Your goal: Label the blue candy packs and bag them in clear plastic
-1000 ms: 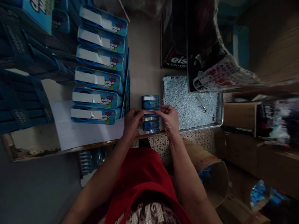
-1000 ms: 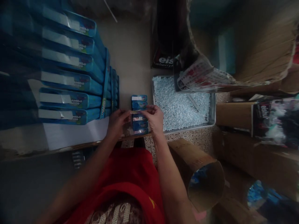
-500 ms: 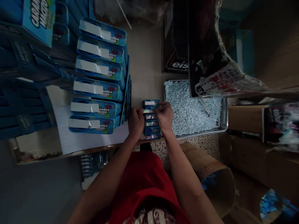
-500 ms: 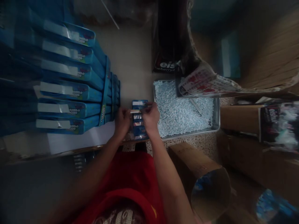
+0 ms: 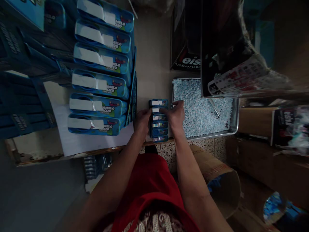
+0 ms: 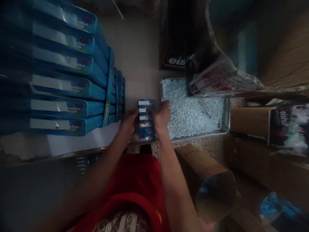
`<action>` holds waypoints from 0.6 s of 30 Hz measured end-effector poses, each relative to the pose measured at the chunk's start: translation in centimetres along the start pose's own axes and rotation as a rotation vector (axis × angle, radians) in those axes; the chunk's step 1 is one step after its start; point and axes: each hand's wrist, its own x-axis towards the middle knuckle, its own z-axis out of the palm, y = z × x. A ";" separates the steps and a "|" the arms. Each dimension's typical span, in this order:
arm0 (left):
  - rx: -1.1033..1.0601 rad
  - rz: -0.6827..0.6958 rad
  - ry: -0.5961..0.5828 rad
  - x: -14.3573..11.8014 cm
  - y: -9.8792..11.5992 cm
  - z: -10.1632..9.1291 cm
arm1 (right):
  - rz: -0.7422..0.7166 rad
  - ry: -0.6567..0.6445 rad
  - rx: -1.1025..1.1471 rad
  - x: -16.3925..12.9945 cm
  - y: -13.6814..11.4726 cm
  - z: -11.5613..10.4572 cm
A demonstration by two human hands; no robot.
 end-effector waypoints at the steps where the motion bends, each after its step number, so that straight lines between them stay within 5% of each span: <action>1: -0.082 -0.059 -0.011 0.2 0.0 0.1 | 0.042 -0.032 0.067 0.2 0.3 0.3; 4: -0.116 -0.147 0.012 0.7 0.4 0.1 | 0.188 -0.132 0.346 0.2 0.9 1.2; 7: -0.017 -0.113 0.046 -0.5 0.9 -0.2 | 0.265 -0.095 0.564 -1.5 1.3 0.1; 11: 0.288 0.207 -0.017 -6.8 -0.6 -3.2 | 0.300 0.057 0.633 -7.5 4.7 -4.3; 14: 0.594 0.227 -0.190 -12.8 -4.8 -8.1 | 0.308 0.115 0.472 -14.1 10.6 -6.0; 18: 1.086 -0.019 -0.285 -16.7 -13.8 -14.3 | 0.455 -0.070 0.213 -23.1 20.4 -3.7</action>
